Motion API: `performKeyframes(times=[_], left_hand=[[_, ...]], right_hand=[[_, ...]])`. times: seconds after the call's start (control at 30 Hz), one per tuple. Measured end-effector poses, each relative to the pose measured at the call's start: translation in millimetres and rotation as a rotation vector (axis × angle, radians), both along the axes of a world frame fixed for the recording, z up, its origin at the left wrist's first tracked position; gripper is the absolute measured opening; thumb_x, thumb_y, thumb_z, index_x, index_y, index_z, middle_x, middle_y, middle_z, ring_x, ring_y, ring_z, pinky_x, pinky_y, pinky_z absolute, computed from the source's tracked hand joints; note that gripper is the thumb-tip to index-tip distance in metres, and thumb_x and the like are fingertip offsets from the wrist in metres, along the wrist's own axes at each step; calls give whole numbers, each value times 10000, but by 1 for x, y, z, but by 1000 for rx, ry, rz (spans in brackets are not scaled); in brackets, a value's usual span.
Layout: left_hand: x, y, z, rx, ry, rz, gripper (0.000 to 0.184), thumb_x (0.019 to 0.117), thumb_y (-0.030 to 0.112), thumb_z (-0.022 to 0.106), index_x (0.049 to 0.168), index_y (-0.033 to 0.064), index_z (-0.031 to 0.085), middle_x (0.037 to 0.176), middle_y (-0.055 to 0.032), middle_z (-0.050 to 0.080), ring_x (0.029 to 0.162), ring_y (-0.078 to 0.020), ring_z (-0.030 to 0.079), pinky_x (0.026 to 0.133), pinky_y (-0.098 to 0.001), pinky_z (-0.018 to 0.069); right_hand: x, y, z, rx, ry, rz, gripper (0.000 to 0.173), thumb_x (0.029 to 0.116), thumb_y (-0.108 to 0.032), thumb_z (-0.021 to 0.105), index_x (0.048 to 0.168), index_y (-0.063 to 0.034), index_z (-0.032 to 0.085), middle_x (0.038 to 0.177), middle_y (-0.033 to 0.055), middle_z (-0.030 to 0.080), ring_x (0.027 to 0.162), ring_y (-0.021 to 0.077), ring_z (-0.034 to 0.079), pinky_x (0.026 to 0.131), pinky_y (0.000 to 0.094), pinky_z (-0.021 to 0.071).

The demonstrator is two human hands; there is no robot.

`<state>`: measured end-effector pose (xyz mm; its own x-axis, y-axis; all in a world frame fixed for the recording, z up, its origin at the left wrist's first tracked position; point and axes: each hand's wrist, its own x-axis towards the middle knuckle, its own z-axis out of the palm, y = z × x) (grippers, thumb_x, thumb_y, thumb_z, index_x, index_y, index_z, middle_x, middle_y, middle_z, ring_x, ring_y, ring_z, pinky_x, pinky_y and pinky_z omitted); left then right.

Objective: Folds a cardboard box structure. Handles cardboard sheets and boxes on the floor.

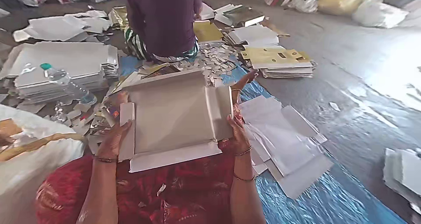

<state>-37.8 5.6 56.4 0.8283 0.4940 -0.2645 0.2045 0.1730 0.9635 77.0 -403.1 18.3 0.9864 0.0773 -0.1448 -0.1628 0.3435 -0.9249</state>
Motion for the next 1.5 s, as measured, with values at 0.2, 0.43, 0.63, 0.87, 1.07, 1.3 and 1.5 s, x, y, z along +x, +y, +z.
performKeyframes(times=[0.2, 0.43, 0.63, 0.87, 1.07, 1.3, 1.5], left_hand=[[15, -12, -9, 20, 35, -62, 398, 1047, 202, 567, 1405, 51, 482, 1127, -51, 686, 955, -91, 683, 825, -297, 594], [17, 4, -26, -176, -64, -23, 199, 1059, 161, 532, 1180, 18, 600, 934, -53, 701, 827, -118, 687, 771, -308, 594], [19, 5, -37, -164, 18, 72, 280, 1087, 231, 486, 1245, 26, 593, 944, -95, 671, 815, -147, 666, 765, -334, 580], [20, -10, -36, 86, 7, -105, 642, 1037, 375, 568, 1525, 33, 328, 1310, -252, 595, 1163, -285, 614, 1008, -453, 502], [20, -3, -45, 26, -16, -224, 644, 988, 274, 671, 1508, 63, 356, 1230, -176, 651, 1037, -206, 679, 922, -395, 572], [2, 25, -21, 19, 119, -46, 389, 1035, 208, 600, 1358, -1, 544, 1179, -184, 660, 1027, -220, 659, 921, -397, 548], [-11, 33, -10, -196, -34, -108, 249, 1057, 207, 538, 1278, 99, 575, 947, -26, 722, 773, -91, 711, 688, -263, 613]], right_hand=[[-3, -12, -7, -66, 73, -160, 352, 1033, -146, 566, 1365, -29, 545, 1111, 72, 699, 941, 121, 692, 824, 324, 607], [-10, 16, 6, -51, 59, -157, 266, 1073, -114, 464, 1336, -70, 477, 1022, -30, 684, 882, 23, 689, 770, 236, 611], [-7, 6, -21, -118, 6, -15, 412, 1007, -120, 576, 1401, -91, 460, 1087, -21, 708, 929, 68, 712, 807, 278, 629], [-10, 16, -26, -56, 11, 77, 358, 1012, -72, 522, 1367, -91, 483, 1064, -15, 723, 912, 73, 722, 790, 288, 635], [-17, 22, -25, 21, -50, 57, 251, 1060, -99, 423, 1277, -102, 550, 1033, -23, 738, 917, 58, 716, 798, 276, 630], [-6, 6, -23, -73, 55, -156, 269, 1044, -104, 500, 1313, -120, 508, 1020, -62, 699, 870, 6, 690, 745, 208, 605], [-4, -4, -27, -110, 42, -170, 346, 1033, -133, 543, 1375, -113, 487, 1076, -39, 682, 912, 31, 683, 787, 239, 603]])
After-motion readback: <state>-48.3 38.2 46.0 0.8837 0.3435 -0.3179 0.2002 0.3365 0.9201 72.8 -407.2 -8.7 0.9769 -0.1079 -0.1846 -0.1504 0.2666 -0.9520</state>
